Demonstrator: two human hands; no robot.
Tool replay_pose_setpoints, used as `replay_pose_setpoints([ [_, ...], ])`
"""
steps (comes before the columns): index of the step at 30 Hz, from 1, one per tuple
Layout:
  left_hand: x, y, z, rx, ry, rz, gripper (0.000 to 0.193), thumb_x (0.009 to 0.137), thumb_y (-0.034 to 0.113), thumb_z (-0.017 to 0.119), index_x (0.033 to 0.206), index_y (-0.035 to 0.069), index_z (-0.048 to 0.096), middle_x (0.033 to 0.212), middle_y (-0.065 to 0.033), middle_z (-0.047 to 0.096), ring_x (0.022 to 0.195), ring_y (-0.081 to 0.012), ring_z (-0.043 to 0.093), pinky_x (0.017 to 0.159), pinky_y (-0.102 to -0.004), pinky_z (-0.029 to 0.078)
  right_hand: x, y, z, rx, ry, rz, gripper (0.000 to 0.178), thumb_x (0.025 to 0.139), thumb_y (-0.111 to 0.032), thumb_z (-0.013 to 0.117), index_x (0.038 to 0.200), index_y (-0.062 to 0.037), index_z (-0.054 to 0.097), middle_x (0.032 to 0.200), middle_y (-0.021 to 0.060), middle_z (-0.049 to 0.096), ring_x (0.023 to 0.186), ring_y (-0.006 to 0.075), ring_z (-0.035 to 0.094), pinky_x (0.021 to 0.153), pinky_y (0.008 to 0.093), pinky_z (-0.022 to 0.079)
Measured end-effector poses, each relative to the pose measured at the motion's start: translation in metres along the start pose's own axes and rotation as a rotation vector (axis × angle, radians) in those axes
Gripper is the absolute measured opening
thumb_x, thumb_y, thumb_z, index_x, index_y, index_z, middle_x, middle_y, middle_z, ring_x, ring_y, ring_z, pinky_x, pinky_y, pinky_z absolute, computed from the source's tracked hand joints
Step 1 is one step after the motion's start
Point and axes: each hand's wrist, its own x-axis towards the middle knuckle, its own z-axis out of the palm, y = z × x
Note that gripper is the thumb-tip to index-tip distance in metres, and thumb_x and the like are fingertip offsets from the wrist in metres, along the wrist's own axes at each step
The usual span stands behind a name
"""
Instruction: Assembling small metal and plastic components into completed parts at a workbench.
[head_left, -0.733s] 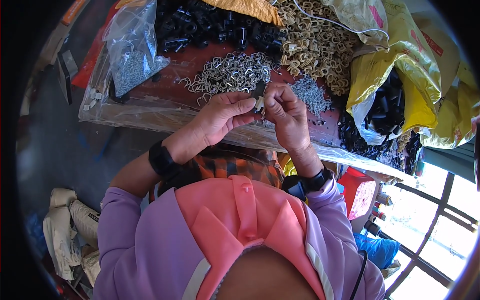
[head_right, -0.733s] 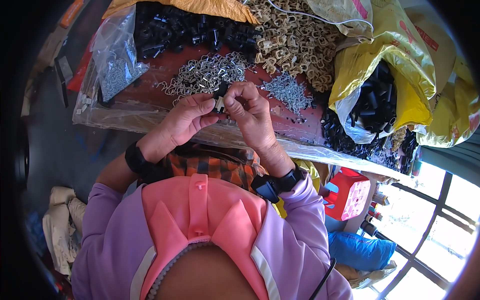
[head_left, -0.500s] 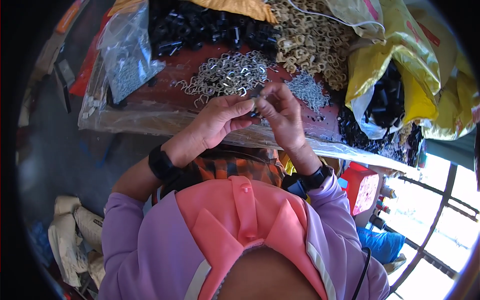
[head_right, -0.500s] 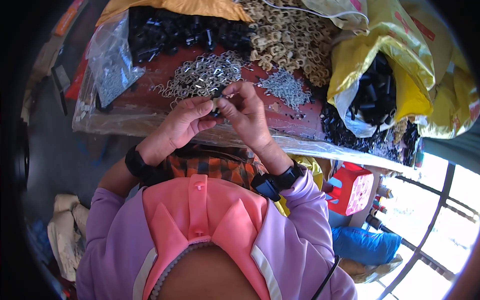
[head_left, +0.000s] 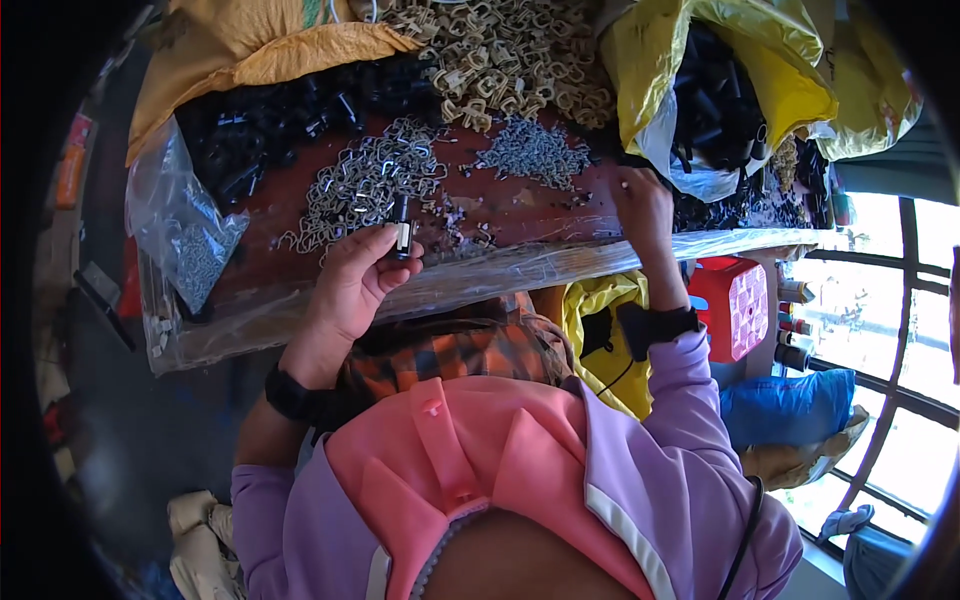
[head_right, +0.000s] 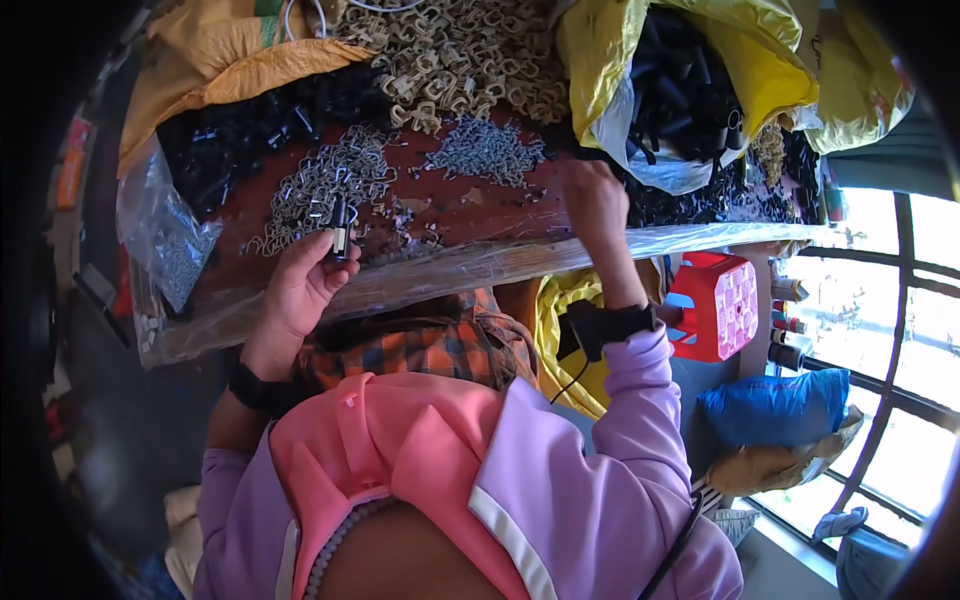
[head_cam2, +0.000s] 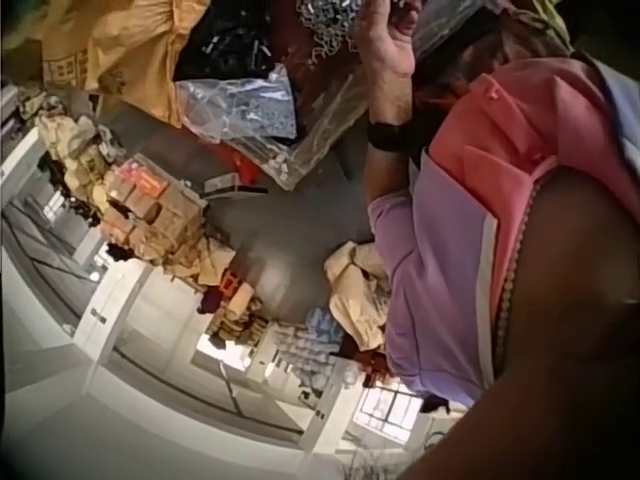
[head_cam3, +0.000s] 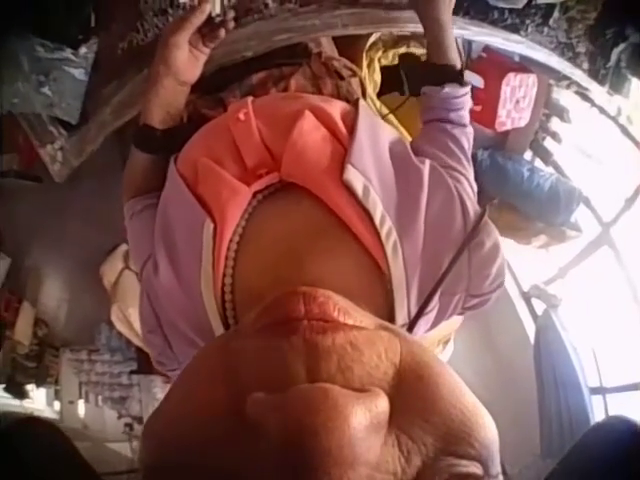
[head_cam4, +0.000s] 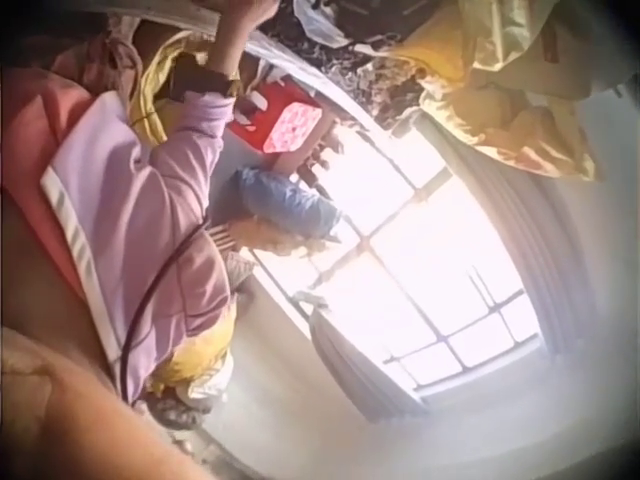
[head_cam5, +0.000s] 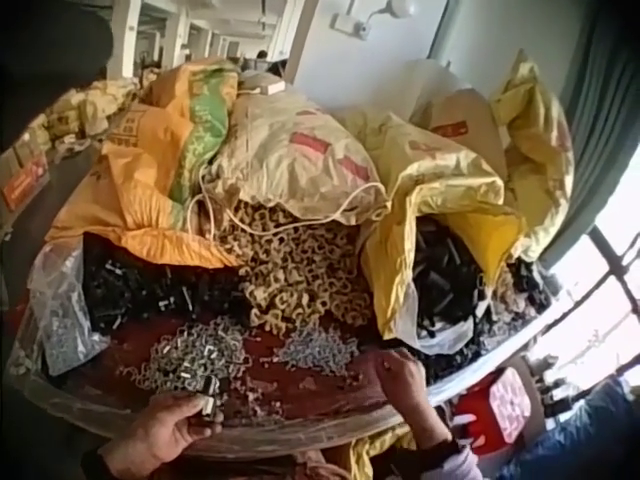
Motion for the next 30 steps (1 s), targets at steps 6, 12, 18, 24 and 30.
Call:
replay_pose_setpoints([
  [6, 0.004, -0.007, 0.009, 0.004, 0.007, -0.038, 0.019, 0.080, 0.019, 0.053, 0.087, 0.002, 0.055, 0.077, -0.0092, 0.059, 0.064, -0.0138, 0.058, 0.054, -0.0176, 0.048, 0.004, 0.045, 0.017, -0.322, -0.008, 0.296, 0.013, 0.072, -0.018, 0.055, 0.077, -0.0060, 0.056, 0.072, 0.0128, 0.054, 0.065, 0.0311, 0.054, 0.056, 0.0383, 0.042],
  [12, 0.003, -0.007, 0.006, -0.002, 0.013, -0.028, 0.018, 0.079, 0.019, 0.053, 0.087, 0.002, 0.056, 0.078, -0.0091, 0.059, 0.066, -0.0135, 0.058, 0.055, -0.0179, 0.048, 0.008, 0.048, 0.019, -0.189, 0.007, 0.276, 0.013, 0.072, -0.017, 0.056, 0.074, -0.0050, 0.052, 0.072, 0.0127, 0.054, 0.066, 0.0317, 0.053, 0.058, 0.0373, 0.042],
  [18, 0.000, -0.005, 0.004, -0.021, 0.004, -0.016, 0.018, 0.079, 0.019, 0.054, 0.088, 0.003, 0.056, 0.079, -0.0088, 0.059, 0.066, -0.0133, 0.058, 0.056, -0.0179, 0.048, 0.000, 0.048, 0.022, 0.068, 0.144, 0.219, 0.009, 0.072, -0.013, 0.056, 0.074, -0.0056, 0.051, 0.073, 0.0120, 0.054, 0.068, 0.0288, 0.054, 0.058, 0.0353, 0.042],
  [24, -0.002, -0.005, 0.002, -0.045, -0.009, -0.006, 0.019, 0.079, 0.019, 0.054, 0.089, 0.003, 0.056, 0.081, -0.0081, 0.059, 0.068, -0.0129, 0.058, 0.057, -0.0180, 0.048, 0.000, 0.008, 0.012, 0.491, 0.053, 0.340, 0.010, 0.075, -0.009, 0.054, 0.084, -0.0029, 0.054, 0.069, 0.0068, 0.056, 0.061, 0.0152, 0.052, 0.055, 0.0240, 0.040],
  [30, -0.004, -0.003, 0.011, -0.044, -0.010, 0.014, 0.021, 0.079, 0.020, 0.055, 0.091, 0.003, 0.056, 0.082, -0.0070, 0.059, 0.069, -0.0130, 0.057, 0.058, -0.0185, 0.047, 0.005, -0.047, 0.006, 1.023, -0.178, 0.397, 0.014, 0.081, -0.006, 0.048, 0.092, 0.0007, 0.054, 0.068, -0.0025, 0.051, 0.058, 0.0037, 0.043, 0.053, 0.0159, 0.035],
])
